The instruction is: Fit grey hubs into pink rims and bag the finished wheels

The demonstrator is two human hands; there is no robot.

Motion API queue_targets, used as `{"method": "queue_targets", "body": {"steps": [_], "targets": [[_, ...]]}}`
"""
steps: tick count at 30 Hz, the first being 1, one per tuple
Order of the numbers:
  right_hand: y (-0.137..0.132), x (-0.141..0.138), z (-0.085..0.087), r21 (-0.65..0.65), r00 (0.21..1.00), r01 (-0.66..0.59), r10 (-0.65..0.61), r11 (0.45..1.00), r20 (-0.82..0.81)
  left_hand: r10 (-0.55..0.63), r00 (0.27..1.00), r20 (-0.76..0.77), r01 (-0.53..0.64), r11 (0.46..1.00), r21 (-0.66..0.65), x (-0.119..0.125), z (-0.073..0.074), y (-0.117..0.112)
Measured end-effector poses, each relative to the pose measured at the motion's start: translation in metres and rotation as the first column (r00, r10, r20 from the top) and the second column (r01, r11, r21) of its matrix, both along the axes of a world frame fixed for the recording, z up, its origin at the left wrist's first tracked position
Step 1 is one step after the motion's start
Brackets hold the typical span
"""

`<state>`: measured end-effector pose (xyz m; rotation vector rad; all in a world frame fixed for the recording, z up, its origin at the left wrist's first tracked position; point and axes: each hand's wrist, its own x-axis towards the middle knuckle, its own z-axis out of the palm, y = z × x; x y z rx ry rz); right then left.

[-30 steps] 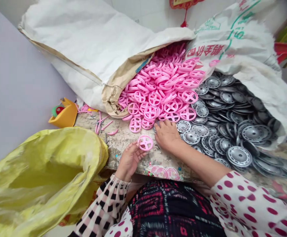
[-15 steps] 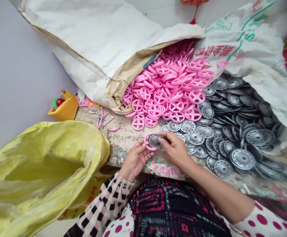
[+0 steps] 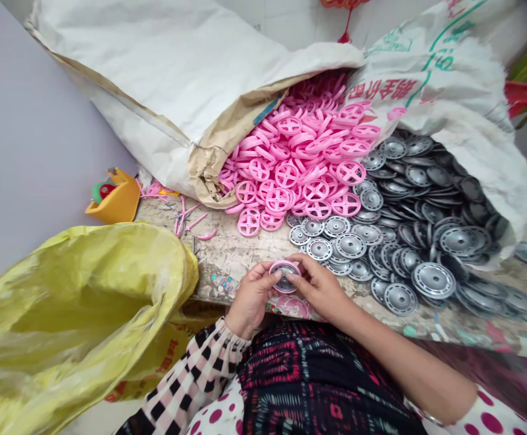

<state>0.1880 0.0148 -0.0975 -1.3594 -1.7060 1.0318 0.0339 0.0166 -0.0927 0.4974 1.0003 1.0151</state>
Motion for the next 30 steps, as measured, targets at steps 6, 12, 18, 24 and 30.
{"method": "queue_targets", "body": {"steps": [6, 12, 18, 24, 30], "targets": [[-0.013, -0.002, -0.008, -0.019, 0.993, 0.102, -0.103, 0.995, -0.055, -0.006, 0.996, -0.087, 0.008, 0.999, 0.032, 0.006, -0.002, -0.004], [-0.016, 0.003, -0.017, -0.056, 0.992, 0.12, -0.123, 0.991, -0.037, -0.069, 0.989, -0.127, 0.068, 0.998, -0.013, 0.01, -0.008, -0.006], [-0.033, 0.035, -0.005, 0.066, 0.991, -0.014, 0.005, 0.998, 0.137, -0.102, 0.983, -0.156, 0.1, 0.995, -0.018, -0.002, 0.001, 0.0], [-0.073, 0.106, -0.011, 0.404, 0.767, 0.207, -0.404, 0.891, 0.498, -0.049, 0.909, -0.414, 0.082, 0.995, 0.062, -0.042, 0.003, 0.017], [-0.096, 0.148, -0.027, 0.476, 0.41, 0.232, -0.529, 0.848, 0.743, -0.105, 0.727, -0.679, 0.177, 0.983, 0.037, -0.065, -0.001, 0.023]]}}
